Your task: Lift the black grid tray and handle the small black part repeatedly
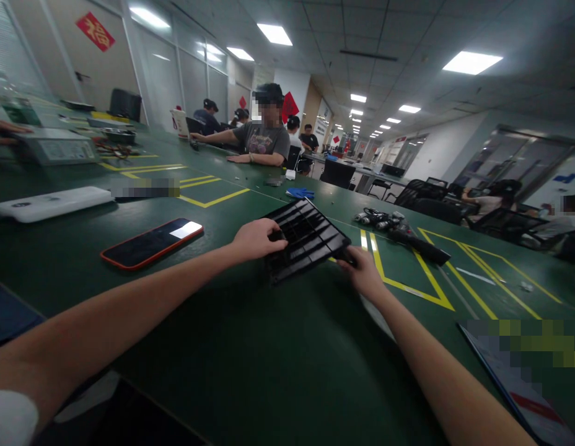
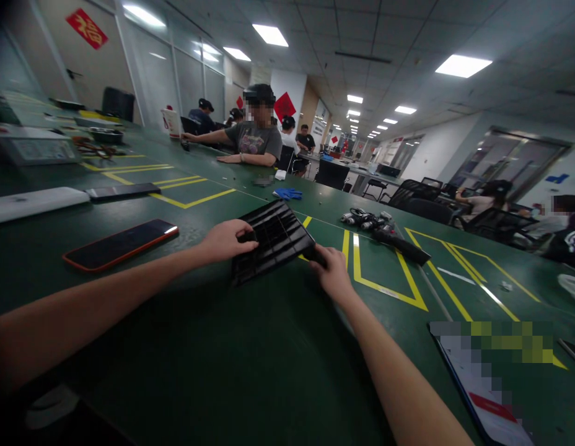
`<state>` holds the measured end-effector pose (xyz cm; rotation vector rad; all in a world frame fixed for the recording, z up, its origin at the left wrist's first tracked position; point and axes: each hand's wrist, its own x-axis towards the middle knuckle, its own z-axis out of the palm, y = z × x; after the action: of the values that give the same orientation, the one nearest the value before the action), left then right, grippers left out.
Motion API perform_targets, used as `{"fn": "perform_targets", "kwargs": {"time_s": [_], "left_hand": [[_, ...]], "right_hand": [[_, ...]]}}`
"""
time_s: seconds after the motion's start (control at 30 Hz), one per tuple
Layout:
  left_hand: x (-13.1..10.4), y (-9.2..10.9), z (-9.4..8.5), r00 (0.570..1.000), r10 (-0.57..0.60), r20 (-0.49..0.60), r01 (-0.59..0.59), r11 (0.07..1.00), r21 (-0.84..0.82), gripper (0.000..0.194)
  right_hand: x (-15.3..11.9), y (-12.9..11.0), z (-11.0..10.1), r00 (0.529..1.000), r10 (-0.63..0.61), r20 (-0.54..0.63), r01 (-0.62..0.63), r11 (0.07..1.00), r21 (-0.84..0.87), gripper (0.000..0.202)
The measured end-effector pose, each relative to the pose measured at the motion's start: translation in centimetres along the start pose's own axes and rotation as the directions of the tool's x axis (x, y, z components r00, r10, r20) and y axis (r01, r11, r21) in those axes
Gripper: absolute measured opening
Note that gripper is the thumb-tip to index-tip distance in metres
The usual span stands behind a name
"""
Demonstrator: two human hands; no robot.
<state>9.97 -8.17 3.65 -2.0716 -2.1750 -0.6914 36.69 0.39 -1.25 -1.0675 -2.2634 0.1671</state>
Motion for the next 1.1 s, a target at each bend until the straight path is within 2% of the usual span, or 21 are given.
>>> {"fn": "perform_targets", "kwargs": {"time_s": [0.1,0.2,0.33,0.4,0.5,0.53,0.6,0.67,0.7,0.8,0.87,0.93,1.03,1.1], "left_hand": [[1.5,-3.2,-0.7,0.986,-0.168,0.009,0.164,0.972,0.168,0.045],[2.2,-5.7,-0.9,0.966,-0.256,0.035,0.235,0.925,0.299,0.048],[2.4,-7.1,-0.9,0.945,-0.312,0.098,0.261,0.899,0.351,0.051],[2.4,-7.0,-0.9,0.95,-0.302,0.075,0.261,0.905,0.337,0.051],[2.1,-5.8,-0.7,0.98,-0.183,-0.074,0.195,0.952,0.236,0.044],[1.7,-4.9,-0.5,0.985,-0.12,-0.124,0.141,0.972,0.185,0.042],[0.6,-2.9,0.2,0.988,0.017,-0.155,-0.004,0.996,0.085,0.042],[-0.8,-0.5,1.2,0.984,0.167,-0.057,-0.166,0.986,0.008,0.046],[-1.5,0.6,1.8,0.964,0.265,-0.002,-0.265,0.964,-0.026,0.048],[-2.9,2.7,3.6,0.86,0.496,0.118,-0.488,0.868,-0.088,0.047],[-3.1,3.0,4.2,0.825,0.54,0.169,-0.528,0.842,-0.111,0.04],[-3.0,2.8,4.3,0.827,0.536,0.17,-0.524,0.844,-0.113,0.032],[-3.0,2.7,3.7,0.826,0.557,0.085,-0.553,0.831,-0.061,0.031],[-3.7,3.2,3.1,0.783,0.622,0.029,-0.621,0.783,-0.022,0.03]], "right_hand": [[0.2,3.0,-2.2,0.988,0.155,-0.027,-0.157,0.963,-0.218,0.041],[-0.3,5.5,-3.0,0.957,0.289,0.011,-0.263,0.884,-0.386,0.04],[-1.0,6.6,-2.7,0.921,0.385,0.066,-0.319,0.838,-0.442,0.042],[-1.0,6.2,-2.6,0.926,0.375,0.045,-0.313,0.828,-0.466,0.043],[-0.8,4.7,-2.6,0.958,0.282,-0.041,-0.262,0.816,-0.516,0.047],[-0.7,3.9,-2.5,0.969,0.239,-0.069,-0.239,0.823,-0.515,0.047],[-0.6,2.1,-2.2,0.985,0.152,-0.079,-0.171,0.863,-0.476,0.045],[-0.7,0.1,-1.5,0.998,0.069,-0.014,-0.068,0.91,-0.41,0.043],[-0.8,-1.0,-1.1,0.999,0.034,0.039,-0.016,0.926,-0.377,0.043],[-1.4,-3.4,0.1,0.977,-0.028,0.212,0.096,0.944,-0.316,0.038],[-1.7,-4.2,0.5,0.96,-0.034,0.277,0.124,0.942,-0.312,0.038],[-1.8,-4.4,0.6,0.956,-0.033,0.291,0.126,0.944,-0.306,0.038],[-1.5,-3.9,0.1,0.958,-0.055,0.281,0.139,0.947,-0.29,0.037],[-1.2,-3.1,-0.5,0.967,-0.067,0.244,0.147,0.934,-0.326,0.035]]}}
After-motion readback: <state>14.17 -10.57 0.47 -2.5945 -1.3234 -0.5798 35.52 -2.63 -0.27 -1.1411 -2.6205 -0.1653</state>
